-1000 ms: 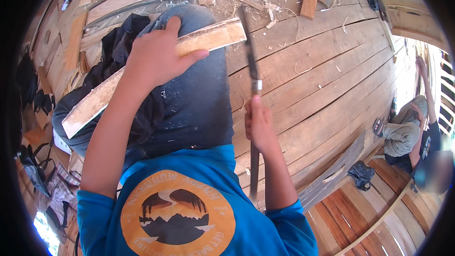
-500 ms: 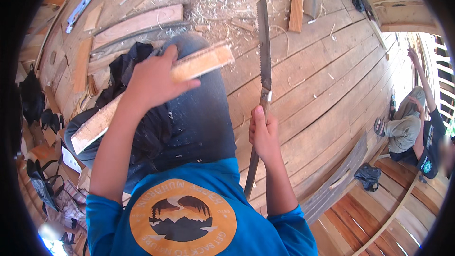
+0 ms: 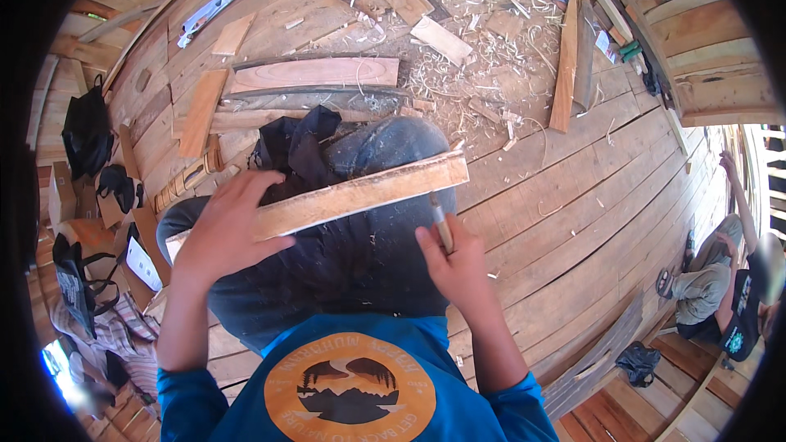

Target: The person saws through pieces of wood by hand while sitting on a wooden floor, handling a long piece and then a smaller strip.

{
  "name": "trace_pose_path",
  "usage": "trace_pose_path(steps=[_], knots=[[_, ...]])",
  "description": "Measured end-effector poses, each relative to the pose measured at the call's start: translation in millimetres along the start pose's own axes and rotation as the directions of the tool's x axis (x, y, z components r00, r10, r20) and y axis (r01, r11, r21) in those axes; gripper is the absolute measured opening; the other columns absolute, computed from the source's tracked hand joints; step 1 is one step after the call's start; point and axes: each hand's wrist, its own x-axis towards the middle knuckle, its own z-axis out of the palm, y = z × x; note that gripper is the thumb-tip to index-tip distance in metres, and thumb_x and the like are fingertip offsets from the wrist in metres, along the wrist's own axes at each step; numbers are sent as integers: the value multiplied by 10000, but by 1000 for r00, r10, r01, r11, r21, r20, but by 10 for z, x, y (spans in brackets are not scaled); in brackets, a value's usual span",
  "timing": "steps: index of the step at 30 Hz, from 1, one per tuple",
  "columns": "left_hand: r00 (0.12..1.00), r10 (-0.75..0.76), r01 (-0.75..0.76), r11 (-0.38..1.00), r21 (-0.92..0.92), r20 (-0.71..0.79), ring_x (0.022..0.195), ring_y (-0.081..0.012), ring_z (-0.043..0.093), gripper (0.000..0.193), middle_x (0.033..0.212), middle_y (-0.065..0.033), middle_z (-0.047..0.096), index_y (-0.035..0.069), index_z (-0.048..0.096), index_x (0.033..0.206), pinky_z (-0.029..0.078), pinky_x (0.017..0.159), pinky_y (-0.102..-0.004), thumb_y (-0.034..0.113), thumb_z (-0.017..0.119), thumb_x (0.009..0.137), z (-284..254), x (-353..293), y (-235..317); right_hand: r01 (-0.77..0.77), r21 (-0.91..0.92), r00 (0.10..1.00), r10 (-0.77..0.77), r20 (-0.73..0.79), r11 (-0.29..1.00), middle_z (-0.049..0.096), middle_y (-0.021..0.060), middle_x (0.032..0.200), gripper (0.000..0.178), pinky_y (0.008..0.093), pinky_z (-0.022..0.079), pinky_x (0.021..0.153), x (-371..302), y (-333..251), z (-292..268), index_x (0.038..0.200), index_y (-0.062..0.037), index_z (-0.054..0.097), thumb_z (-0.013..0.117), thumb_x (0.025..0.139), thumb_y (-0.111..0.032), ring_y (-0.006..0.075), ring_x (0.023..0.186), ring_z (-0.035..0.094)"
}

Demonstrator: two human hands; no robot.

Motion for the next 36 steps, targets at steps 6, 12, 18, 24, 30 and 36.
trace_pose_path(steps=[6,12,18,24,30,36], knots=[[981,-188,191,979,65,-48,1153,-373,492,642,1221,-178,516,66,495,1237,380,981,-449,301,775,710,-342,-773,-683,18,-143,997,-8,71,990,561,241,618,250,464,443,527,47,-15,371,804,-1,549,662,869,-215,461,646,571],[912,-339,335,940,-60,-232,1183,-415,453,641,1312,-217,447,17,495,1210,387,989,-459,257,788,693,-193,-1455,-1041,-24,-208,998,35,46,978,562,191,566,241,444,441,497,167,12,445,784,-5,574,672,849,-216,386,517,580],[952,2,-74,971,-225,-305,1236,-366,444,587,1278,-211,477,34,522,1180,335,1038,-493,320,778,736,-79,-983,-679,112,-22,990,-109,95,994,493,74,524,289,388,411,435,345,299,470,736,-14,541,643,896,-233,188,417,484],[927,312,-345,927,145,208,1038,-333,587,565,1093,-191,599,1,593,1103,428,842,-494,407,749,742,-77,-148,-845,-430,344,883,308,355,835,382,24,496,581,334,385,374,344,384,173,784,-87,459,355,941,-636,154,379,397],[780,384,-358,921,-151,494,851,-366,664,439,921,-201,671,-5,661,967,508,730,-486,349,752,725,-225,251,-1017,-438,307,885,345,311,845,380,34,495,734,324,396,388,374,365,296,807,-73,462,186,896,-747,169,378,399],[753,435,-284,892,-352,494,899,-349,655,293,905,-183,663,37,612,1002,502,797,-451,273,659,835,-313,303,-1090,-228,419,965,147,217,879,427,29,523,559,285,390,375,258,391,289,821,-51,492,404,931,-592,136,386,424]])
